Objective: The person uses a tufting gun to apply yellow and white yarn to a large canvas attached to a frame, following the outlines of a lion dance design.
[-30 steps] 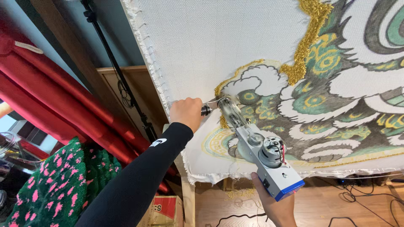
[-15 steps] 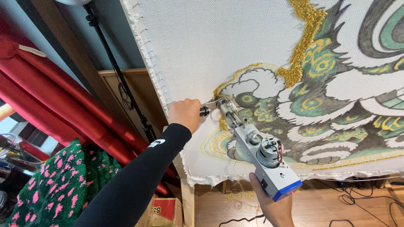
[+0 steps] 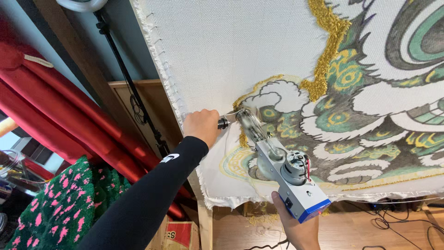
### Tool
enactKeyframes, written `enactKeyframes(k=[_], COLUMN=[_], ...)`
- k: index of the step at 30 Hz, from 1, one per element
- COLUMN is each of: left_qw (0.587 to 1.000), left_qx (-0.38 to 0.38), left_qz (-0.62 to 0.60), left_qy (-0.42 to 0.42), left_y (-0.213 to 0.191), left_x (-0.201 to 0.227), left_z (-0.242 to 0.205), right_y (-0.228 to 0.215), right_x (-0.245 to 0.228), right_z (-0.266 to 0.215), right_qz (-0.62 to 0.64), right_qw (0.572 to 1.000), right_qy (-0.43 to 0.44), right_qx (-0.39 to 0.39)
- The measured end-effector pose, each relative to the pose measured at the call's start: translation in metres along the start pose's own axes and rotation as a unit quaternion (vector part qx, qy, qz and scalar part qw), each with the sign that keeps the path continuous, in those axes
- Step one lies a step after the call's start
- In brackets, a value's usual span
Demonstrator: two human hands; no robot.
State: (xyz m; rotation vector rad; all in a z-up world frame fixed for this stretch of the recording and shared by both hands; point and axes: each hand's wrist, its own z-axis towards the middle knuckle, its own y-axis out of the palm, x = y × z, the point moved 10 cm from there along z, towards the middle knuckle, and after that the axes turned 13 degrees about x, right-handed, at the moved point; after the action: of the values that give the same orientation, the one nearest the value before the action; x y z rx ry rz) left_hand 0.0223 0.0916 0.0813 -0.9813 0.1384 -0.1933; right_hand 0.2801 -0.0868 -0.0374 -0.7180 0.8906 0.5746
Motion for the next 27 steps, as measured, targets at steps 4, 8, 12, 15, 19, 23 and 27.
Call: enactKeyframes(k=[4,8,12,15,19,23,27], left_qw=[1.000,1.000,1.000,0.999,1.000,0.999,1.000], left_qx=[-0.008,-0.001,0.006,0.030,0.015,0.033,0.023], left_qz=[0.003,0.001,0.002,0.000,-0.001,0.005,0.011], left_qy=[-0.009,-0.004,0.004,0.016,0.012,0.017,0.013], left_y=[-0.002,-0.005,-0.005,-0.010,-0.008,-0.014,-0.017], left_x=[-0.002,-0.001,0.000,0.001,-0.001,-0.001,0.000], left_z=[0.003,0.005,0.006,0.008,0.008,0.011,0.014], right_y=[0.001,0.003,0.002,0.009,0.006,0.005,0.003], right_x=[0.004,0.003,-0.004,0.018,0.009,0.008,0.001], right_z=[-0.001,-0.003,-0.004,-0.011,-0.008,-0.006,-0.005], right_qz=[-0.007,0.022,0.048,0.052,0.052,0.052,0.053], right_qw=[0.999,0.999,0.998,0.983,0.989,0.987,0.989], right_qy=[0.035,0.046,0.043,0.179,0.139,0.149,0.137], right_qx=[0.005,0.006,0.018,0.003,0.001,0.007,0.002])
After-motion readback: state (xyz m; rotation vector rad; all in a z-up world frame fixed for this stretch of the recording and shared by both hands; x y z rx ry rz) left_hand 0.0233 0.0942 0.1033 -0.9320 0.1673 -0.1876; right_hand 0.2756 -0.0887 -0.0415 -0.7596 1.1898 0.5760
